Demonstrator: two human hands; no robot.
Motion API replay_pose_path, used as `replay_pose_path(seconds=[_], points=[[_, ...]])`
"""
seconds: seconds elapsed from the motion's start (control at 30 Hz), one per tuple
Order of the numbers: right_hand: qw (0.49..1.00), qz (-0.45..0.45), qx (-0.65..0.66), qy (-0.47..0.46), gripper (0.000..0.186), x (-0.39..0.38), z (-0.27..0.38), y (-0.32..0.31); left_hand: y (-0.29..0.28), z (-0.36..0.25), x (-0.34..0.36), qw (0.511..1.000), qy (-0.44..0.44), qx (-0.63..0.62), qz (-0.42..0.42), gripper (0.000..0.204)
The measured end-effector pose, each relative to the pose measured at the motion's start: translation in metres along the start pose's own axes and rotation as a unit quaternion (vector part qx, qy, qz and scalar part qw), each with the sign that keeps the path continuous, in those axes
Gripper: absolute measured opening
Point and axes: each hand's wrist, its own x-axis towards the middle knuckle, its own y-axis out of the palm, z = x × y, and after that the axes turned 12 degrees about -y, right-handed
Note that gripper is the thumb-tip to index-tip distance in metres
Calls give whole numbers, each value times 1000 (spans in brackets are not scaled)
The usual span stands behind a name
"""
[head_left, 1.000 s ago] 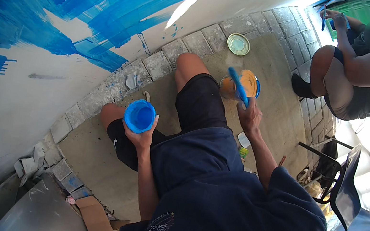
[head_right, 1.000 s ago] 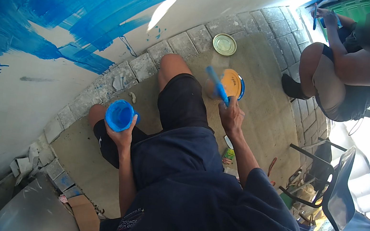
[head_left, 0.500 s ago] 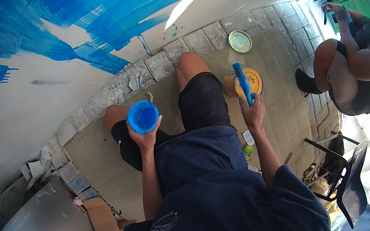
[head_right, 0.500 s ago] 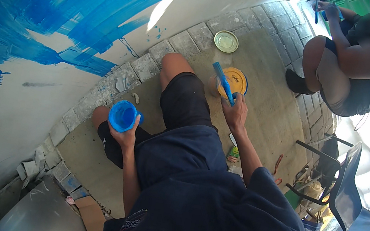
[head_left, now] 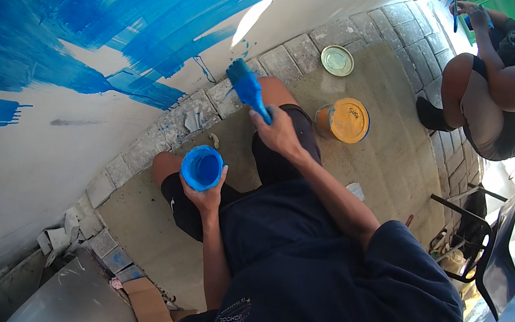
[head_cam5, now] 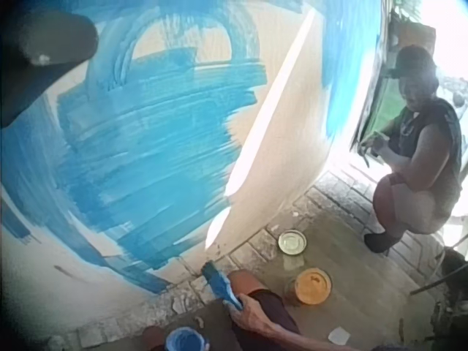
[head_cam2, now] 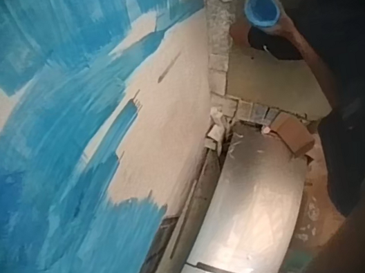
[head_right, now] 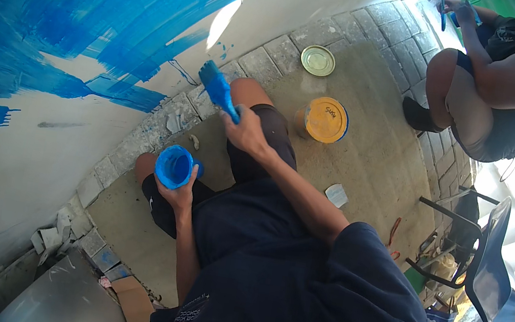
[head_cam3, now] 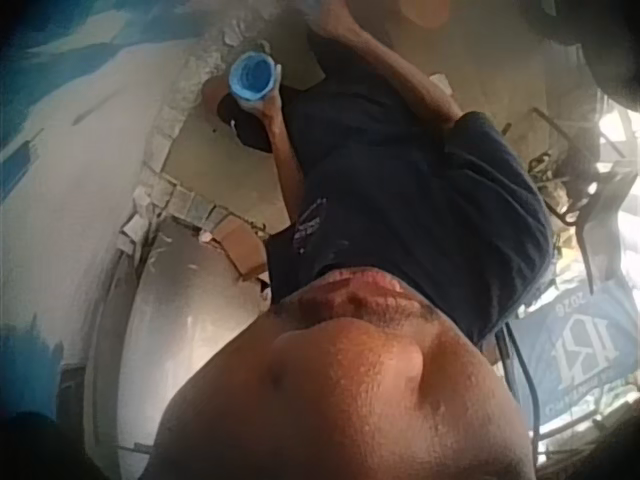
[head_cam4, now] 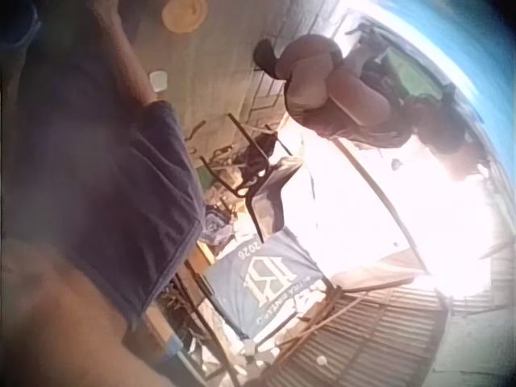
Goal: Painting a wall with blue paint using a brush.
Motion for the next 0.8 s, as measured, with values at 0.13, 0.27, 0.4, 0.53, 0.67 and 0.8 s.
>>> replay_pose_path(seconds=[0.13, 0.27, 0.4, 0.53, 0.67, 0.8], points=[[986, 97, 103, 93, 41, 15, -25, 49, 3, -5, -3, 997, -40, -68, 20, 81], [913, 208, 239, 255, 39, 45, -31, 84, -4, -5, -5, 1000, -22, -19, 12, 78], [866, 135, 331, 348, 35, 78, -59, 128, -2, -6, -5, 999, -27, -31, 22, 74], [882, 98, 309, 343, 28, 109, -71, 150, -2, -7, 0, 999, 0, -32, 7, 73], [896, 90, 298, 317, 32, 132, -56, 151, -3, -7, 4, 999, 3, -40, -1, 72], [949, 74, 217, 218, 39, 103, -11, 149, -13, -4, 2, 999, -2, -35, -3, 72]])
